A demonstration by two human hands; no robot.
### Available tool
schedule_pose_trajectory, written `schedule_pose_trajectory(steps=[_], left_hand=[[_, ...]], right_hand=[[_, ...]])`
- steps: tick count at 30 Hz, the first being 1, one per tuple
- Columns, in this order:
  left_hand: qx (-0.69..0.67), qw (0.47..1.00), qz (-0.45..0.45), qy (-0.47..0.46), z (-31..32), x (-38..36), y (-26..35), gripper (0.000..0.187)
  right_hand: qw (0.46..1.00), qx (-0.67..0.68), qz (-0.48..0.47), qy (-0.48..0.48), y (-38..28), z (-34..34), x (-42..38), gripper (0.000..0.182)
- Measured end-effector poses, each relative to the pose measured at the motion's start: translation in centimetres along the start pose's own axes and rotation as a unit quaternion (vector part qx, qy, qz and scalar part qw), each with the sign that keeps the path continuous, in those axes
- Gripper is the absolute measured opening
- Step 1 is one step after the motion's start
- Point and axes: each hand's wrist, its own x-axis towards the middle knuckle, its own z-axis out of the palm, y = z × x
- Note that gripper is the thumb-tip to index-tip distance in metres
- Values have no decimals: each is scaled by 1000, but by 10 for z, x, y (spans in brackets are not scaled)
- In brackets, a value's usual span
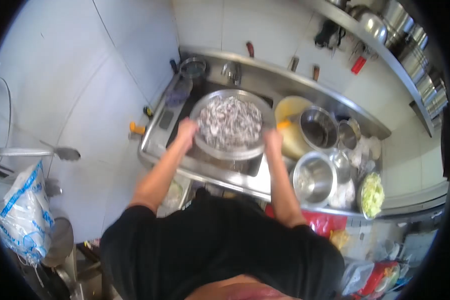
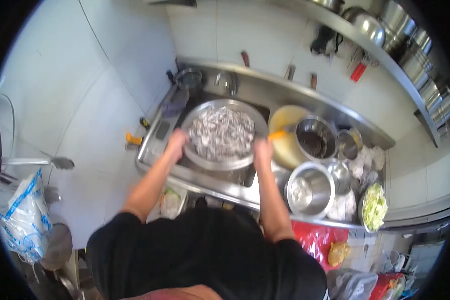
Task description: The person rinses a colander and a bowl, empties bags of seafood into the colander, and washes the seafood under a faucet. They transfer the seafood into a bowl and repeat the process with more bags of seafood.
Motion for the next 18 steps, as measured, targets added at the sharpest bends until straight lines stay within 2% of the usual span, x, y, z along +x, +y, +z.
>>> schedule_pose_trajectory(steps=[1,2,4,5,6,7,8,9,10,11,12,13,14,15,16,18], left_hand=[[-69,997,-17,21,0,-29,-8,31],[-29,1000,-10,4,-8,-51,-20,41],[-108,994,27,19,-12,-49,-56,40],[-131,991,13,15,-8,-12,-60,27],[-148,989,-12,19,-13,7,-70,15],[-114,992,-41,24,-26,-23,-92,17],[-85,995,-54,25,-30,-41,-96,19],[-61,997,-45,20,-24,-40,-78,21],[-41,999,-31,12,-15,-38,-58,23],[-106,994,-39,0,-16,-65,-56,39],[-113,993,-36,-10,-15,-64,-50,43],[-118,992,-40,-18,-15,-55,-43,46],[-122,991,-47,-24,-15,-45,-40,50],[-140,989,-56,4,-11,-21,-34,48],[-157,985,-56,33,-9,0,-30,47],[-134,990,-26,46,-3,-11,6,38]], right_hand=[[1000,6,-23,-6,-18,13,9,6],[1000,-6,-25,-8,-19,18,15,6],[999,-51,-12,-12,-5,20,35,7],[996,-87,7,-14,21,10,54,9],[974,-173,-114,-87,63,-13,76,7],[930,-238,-244,-139,104,-36,98,5],[916,-304,-221,-138,101,-42,92,6],[972,-188,-91,-110,59,-26,68,13],[997,-53,26,-48,8,-5,39,20],[997,-51,26,-51,-4,3,17,27],[996,-56,38,-50,-2,-2,0,33],[998,-35,49,-33,20,-5,20,36],[999,-20,28,-18,42,-6,46,25],[999,7,-9,-47,43,-3,62,14],[996,-44,-24,-77,20,2,66,6],[999,-22,-13,-43,-6,21,74,10]])
